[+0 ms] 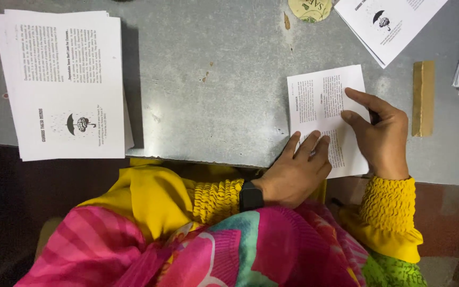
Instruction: Folding printed sheets of paper and creasing them with a wooden block to create booklets
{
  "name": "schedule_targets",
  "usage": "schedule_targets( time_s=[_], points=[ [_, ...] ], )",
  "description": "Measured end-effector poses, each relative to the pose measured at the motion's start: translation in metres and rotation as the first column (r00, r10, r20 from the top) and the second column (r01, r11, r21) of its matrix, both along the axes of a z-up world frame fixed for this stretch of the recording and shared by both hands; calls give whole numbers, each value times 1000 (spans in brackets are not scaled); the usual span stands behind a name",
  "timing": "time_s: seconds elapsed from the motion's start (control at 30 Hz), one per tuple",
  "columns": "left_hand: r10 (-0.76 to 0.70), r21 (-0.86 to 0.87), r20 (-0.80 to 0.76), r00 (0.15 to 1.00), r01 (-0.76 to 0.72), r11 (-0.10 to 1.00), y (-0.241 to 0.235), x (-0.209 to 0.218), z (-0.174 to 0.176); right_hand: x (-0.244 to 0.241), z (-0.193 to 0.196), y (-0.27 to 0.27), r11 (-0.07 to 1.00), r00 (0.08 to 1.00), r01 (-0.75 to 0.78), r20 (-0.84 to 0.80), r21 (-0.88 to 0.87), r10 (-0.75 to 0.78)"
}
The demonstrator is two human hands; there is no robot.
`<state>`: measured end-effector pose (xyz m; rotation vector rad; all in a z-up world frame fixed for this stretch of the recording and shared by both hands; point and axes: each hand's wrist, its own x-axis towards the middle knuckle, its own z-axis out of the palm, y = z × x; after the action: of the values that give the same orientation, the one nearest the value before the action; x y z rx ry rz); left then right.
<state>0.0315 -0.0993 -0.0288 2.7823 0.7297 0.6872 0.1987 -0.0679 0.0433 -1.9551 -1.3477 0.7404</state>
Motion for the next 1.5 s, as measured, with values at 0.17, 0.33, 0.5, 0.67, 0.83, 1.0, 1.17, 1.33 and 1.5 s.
schedule_targets(
  time_s=[0.17,0.33,0.5,0.67,0.83,1.0,1.17,1.33,1.5],
  points=[
    [-28,-38,-52,998,26,999,1,0,2,2,-3,-2,1000,1000,-1,-18,6,1],
    [13,21,-51,999,-12,1000,2,0,3,10,-13,-1,998,998,-47,41,42,45],
    [2,31,-34,999,0,1000,1,0,-1,1,-3,-1,999,999,35,-20,0,-35],
    [-17,32,-85,996,20,999,2,-1,0,8,-13,-1,999,1000,-19,4,50,18],
    [-25,33,-64,998,27,999,0,-1,-4,-1,0,-4,997,923,-62,383,47,39],
    [-80,153,29,996,74,985,5,-8,10,-20,-11,-3,987,911,-156,380,-46,162],
    [-111,87,90,990,104,991,3,-3,0,-38,-18,0,975,942,-192,259,-107,214],
    [-82,144,114,990,65,987,3,-3,2,-44,-13,16,967,903,-238,347,-87,253],
    [-71,182,42,997,62,981,10,-14,24,-50,-5,36,974,935,-214,274,-75,227]
  ],
)
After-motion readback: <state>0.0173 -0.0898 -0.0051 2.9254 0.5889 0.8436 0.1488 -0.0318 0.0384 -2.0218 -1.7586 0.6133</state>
